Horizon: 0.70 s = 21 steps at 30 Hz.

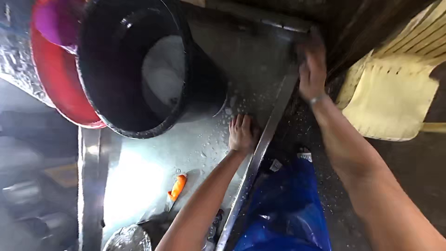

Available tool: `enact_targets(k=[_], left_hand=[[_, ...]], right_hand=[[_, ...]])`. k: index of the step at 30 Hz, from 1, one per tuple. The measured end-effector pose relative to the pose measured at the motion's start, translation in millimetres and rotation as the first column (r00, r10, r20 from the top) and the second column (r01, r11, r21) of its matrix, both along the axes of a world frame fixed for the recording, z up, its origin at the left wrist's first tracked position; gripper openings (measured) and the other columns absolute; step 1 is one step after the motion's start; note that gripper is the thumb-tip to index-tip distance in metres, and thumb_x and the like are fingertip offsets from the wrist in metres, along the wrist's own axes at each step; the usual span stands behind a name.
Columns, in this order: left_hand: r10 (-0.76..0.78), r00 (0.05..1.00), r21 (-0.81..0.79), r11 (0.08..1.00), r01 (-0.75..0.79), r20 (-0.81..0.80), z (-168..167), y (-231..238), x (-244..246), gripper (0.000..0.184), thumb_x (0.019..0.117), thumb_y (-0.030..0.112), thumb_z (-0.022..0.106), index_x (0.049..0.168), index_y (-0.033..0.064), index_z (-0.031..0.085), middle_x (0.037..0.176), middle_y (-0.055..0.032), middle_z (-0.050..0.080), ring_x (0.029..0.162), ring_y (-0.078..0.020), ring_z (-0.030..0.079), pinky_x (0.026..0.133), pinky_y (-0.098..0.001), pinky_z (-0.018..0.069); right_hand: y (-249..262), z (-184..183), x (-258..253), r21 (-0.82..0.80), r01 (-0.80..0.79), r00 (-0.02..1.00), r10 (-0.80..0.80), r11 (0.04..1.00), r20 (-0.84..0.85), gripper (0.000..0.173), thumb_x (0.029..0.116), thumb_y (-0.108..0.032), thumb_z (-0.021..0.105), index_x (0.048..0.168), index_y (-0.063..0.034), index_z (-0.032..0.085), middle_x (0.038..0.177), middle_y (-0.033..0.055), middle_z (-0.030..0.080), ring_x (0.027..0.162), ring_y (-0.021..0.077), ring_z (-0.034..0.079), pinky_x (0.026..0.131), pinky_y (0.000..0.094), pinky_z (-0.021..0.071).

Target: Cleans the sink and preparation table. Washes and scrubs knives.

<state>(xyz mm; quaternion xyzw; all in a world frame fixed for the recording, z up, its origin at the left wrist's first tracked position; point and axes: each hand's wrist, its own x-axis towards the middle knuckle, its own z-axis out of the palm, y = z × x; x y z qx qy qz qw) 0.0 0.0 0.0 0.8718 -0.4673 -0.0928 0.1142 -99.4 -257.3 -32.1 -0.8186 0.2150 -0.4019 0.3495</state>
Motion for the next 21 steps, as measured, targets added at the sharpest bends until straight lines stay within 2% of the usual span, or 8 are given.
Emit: enact_targets(k=[2, 4, 6, 8, 10, 14, 18, 21], left_hand=[[-0.008, 1.0, -0.027, 1.0, 0.009, 0.024, -0.4, -2.2, -0.6, 0.03, 0.0948, 0.026, 0.054, 0.106, 0.0039, 0.07, 0.107, -0.0181, 0.068, 0.11, -0.0383, 0.063, 0.098, -0.0546, 0.0476], [-0.022, 0.999, -0.043, 0.999, 0.023, 0.037, 0.3, -5.3, 0.6, 0.028, 0.0945, 0.025, 0.055, 0.103, 0.0036, 0.069, 0.104, -0.018, 0.067, 0.106, -0.0377, 0.063, 0.096, -0.0532, 0.0482], [-0.025, 0.998, -0.08, 0.996, 0.029, 0.06, -4.5, -1.7, 0.4, 0.025, 0.0942, 0.024, 0.056, 0.099, 0.0033, 0.069, 0.098, -0.0178, 0.067, 0.101, -0.0369, 0.065, 0.092, -0.0514, 0.0498], [-0.019, 0.997, -0.114, 0.993, 0.028, 0.076, -8.4, -1.7, -0.4, 0.025, 0.0951, 0.025, 0.053, 0.097, 0.0052, 0.068, 0.096, -0.0153, 0.066, 0.099, -0.0346, 0.064, 0.091, -0.0487, 0.0492], [-0.024, 0.997, -0.124, 0.992, 0.034, 0.077, -8.7, -6.0, 0.6, 0.025, 0.0963, 0.024, 0.052, 0.097, 0.0051, 0.068, 0.096, -0.0153, 0.066, 0.099, -0.0343, 0.063, 0.091, -0.0483, 0.0486], [-0.025, 0.994, -0.132, 0.991, 0.039, 0.106, -11.5, -7.3, -0.1, 0.024, 0.0991, 0.024, 0.051, 0.096, 0.0058, 0.067, 0.096, -0.015, 0.066, 0.1, -0.0327, 0.062, 0.091, -0.046, 0.0477], [-0.053, 0.99, -0.053, 0.997, 0.06, 0.133, -5.5, -9.3, -5.2, 0.03, 0.1034, 0.025, 0.045, 0.099, 0.0039, 0.066, 0.1, -0.018, 0.065, 0.103, -0.0348, 0.062, 0.094, -0.047, 0.047], [-0.047, 0.985, -0.084, 0.995, 0.061, 0.169, -9.6, -14.9, -3.5, 0.03, 0.103, 0.024, 0.045, 0.096, 0.0023, 0.065, 0.095, -0.0193, 0.064, 0.099, -0.036, 0.062, 0.092, -0.0468, 0.0463]], right_hand=[[24.4, 6.0, 7.2, 0.087, 0.15, 0.984, -0.157, 0.985, 0.079, 0.046, 0.1024, -0.014, 0.036, 0.137, 0.0034, 0.06, 0.151, 0.025, 0.051, 0.15, 0.043, 0.033, 0.127, 0.0548, 0.0247], [145.0, 3.8, -21.1, 0.168, 0.171, 0.975, -0.192, 0.971, 0.113, 0.047, 0.0996, -0.012, 0.038, 0.14, 0.0013, 0.058, 0.151, 0.0213, 0.053, 0.149, 0.0399, 0.035, 0.124, 0.0586, 0.0224], [297.8, -4.6, -73.5, 0.292, 0.017, 0.985, -0.065, 0.956, 0.157, 0.036, 0.1048, -0.013, 0.045, 0.136, -0.0142, 0.062, 0.151, 0.0056, 0.056, 0.15, 0.027, 0.038, 0.125, 0.0514, 0.0252], [366.7, -2.7, -113.1, 0.328, -0.153, 0.977, 0.093, 0.932, 0.192, 0.029, 0.1043, -0.012, 0.053, 0.129, -0.021, 0.066, 0.142, 0.0018, 0.061, 0.14, 0.0236, 0.048, 0.121, 0.0453, 0.0336], [335.2, -7.7, -110.8, 0.339, -0.128, 0.982, 0.071, 0.932, 0.174, 0.026, 0.1008, -0.011, 0.058, 0.123, -0.0187, 0.068, 0.133, 0.0061, 0.063, 0.132, 0.0217, 0.055, 0.114, 0.039, 0.0438], [193.1, -15.6, -52.5, 0.428, 0.226, 0.934, -0.32, 0.875, 0.161, 0.023, 0.0904, 0.001, 0.064, 0.112, 0.0044, 0.071, 0.112, 0.0216, 0.069, 0.108, 0.0269, 0.068, 0.094, 0.0372, 0.0572], [316.3, -19.1, -109.3, 0.583, 0.059, 0.991, -0.12, 0.81, 0.066, 0.03, 0.0895, -0.004, 0.059, 0.117, -0.0047, 0.072, 0.126, 0.0176, 0.067, 0.129, 0.0341, 0.054, 0.114, 0.0538, 0.0385], [322.7, -29.2, -110.8, 0.499, 0.029, 0.997, -0.062, 0.866, 0.049, 0.021, 0.0882, -0.006, 0.063, 0.105, -0.0067, 0.075, 0.107, 0.0145, 0.073, 0.114, 0.0304, 0.065, 0.108, 0.0436, 0.0481]])
